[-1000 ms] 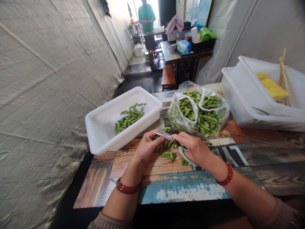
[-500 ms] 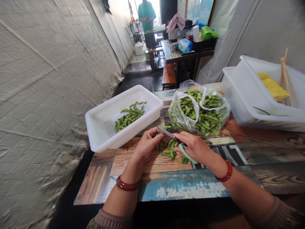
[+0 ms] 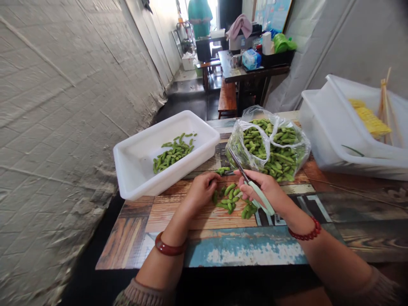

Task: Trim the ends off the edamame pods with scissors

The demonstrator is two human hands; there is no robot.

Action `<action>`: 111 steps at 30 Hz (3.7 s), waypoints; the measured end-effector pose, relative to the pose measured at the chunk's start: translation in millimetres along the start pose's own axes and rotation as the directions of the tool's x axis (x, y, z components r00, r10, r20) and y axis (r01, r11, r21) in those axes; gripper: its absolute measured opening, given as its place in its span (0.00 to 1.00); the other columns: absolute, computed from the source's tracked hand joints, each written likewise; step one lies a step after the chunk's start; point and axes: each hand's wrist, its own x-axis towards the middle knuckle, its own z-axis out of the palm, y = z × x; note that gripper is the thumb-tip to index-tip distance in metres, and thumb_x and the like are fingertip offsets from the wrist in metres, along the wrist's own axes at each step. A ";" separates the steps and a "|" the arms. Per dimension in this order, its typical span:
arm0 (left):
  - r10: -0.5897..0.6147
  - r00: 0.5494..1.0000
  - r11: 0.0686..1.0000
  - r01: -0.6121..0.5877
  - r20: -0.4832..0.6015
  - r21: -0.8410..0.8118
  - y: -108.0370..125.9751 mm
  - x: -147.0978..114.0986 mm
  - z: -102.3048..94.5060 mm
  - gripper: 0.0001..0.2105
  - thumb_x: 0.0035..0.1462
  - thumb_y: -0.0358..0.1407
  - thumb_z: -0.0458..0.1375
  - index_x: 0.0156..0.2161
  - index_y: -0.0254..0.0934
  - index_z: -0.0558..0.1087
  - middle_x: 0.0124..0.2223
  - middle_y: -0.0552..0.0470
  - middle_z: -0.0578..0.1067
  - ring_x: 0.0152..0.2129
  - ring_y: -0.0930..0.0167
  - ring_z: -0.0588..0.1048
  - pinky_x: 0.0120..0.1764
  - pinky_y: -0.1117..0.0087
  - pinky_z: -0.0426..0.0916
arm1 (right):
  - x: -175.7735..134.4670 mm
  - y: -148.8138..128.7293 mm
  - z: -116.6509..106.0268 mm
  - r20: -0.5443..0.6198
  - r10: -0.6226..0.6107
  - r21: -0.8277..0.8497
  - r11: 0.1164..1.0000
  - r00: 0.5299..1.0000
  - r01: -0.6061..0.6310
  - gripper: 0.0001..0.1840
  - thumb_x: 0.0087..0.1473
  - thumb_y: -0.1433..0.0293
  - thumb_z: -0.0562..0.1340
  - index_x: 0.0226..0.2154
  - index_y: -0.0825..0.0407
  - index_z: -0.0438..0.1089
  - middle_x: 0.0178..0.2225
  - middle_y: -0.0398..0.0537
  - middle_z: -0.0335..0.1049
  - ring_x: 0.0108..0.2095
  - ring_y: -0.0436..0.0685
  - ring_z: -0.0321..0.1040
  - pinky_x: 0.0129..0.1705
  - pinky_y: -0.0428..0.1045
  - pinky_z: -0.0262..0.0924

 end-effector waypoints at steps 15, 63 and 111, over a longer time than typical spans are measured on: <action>0.071 0.996 0.995 -0.074 0.049 0.073 6.8 -2.2 0.9 0.04 0.47 0.26 0.60 0.27 0.37 0.71 0.27 0.54 0.70 0.25 0.71 0.66 0.29 0.71 0.57 | 0.0 -3.2 2.1 -0.013 -0.123 -0.172 0.978 0.992 0.119 0.14 0.55 0.65 0.62 0.43 0.53 0.72 0.30 0.42 0.72 0.26 0.51 0.70 0.32 0.46 0.67; -0.114 0.985 0.674 0.175 0.132 -0.718 22.2 -8.1 -1.4 0.14 0.49 0.44 0.68 0.32 0.33 0.74 0.24 0.54 0.71 0.18 0.79 0.63 0.22 0.75 0.53 | -7.6 4.4 4.9 0.118 -0.356 -0.554 0.751 0.927 0.359 0.27 0.55 0.70 0.67 0.56 0.49 0.64 0.47 0.52 0.71 0.45 0.60 0.72 0.47 0.54 0.69; -0.282 0.953 0.450 0.229 0.106 -0.863 25.2 -4.1 -6.6 0.15 0.40 0.35 0.73 0.32 0.31 0.74 0.24 0.58 0.69 0.15 0.83 0.61 0.18 0.80 0.50 | -4.2 13.2 7.4 0.031 -0.353 -0.544 0.779 0.935 0.312 0.25 0.51 0.66 0.69 0.52 0.49 0.68 0.42 0.51 0.73 0.37 0.58 0.73 0.40 0.52 0.72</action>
